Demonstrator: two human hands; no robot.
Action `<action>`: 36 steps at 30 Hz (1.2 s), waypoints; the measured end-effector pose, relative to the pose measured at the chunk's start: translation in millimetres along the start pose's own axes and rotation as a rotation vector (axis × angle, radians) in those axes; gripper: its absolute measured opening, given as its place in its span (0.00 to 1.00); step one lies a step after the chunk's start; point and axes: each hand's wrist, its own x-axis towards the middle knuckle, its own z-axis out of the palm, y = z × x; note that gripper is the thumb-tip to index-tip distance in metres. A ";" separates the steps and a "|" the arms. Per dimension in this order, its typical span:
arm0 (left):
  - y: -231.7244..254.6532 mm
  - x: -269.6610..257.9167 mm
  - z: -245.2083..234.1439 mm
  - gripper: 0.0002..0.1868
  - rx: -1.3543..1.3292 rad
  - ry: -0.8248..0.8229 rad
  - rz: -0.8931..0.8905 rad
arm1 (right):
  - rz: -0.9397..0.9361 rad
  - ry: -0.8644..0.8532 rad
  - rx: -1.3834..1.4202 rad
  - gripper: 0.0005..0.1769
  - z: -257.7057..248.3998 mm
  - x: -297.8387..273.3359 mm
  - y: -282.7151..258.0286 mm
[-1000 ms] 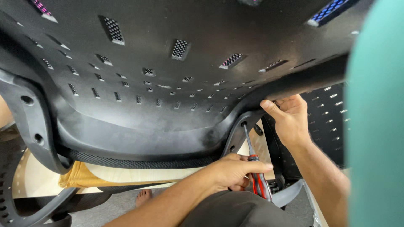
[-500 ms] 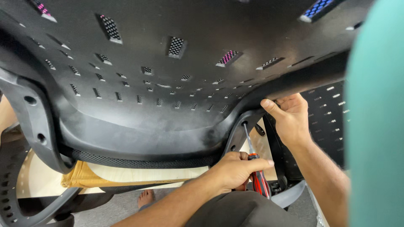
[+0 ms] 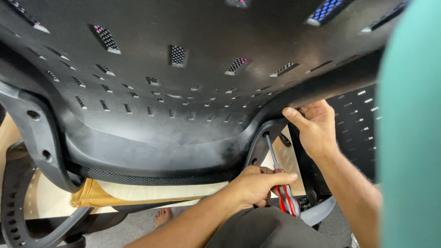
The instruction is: The person attaches the backrest of a black office chair to the seat base using a screwdriver. They align the backrest, insert screws into the mounting holes, and tighten them to secure the backrest to the seat.
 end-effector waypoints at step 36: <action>35.5 -15.0 21.0 0.24 0.918 0.490 0.402 | 0.766 0.326 -0.321 0.27 32.2 -171.6 -88.7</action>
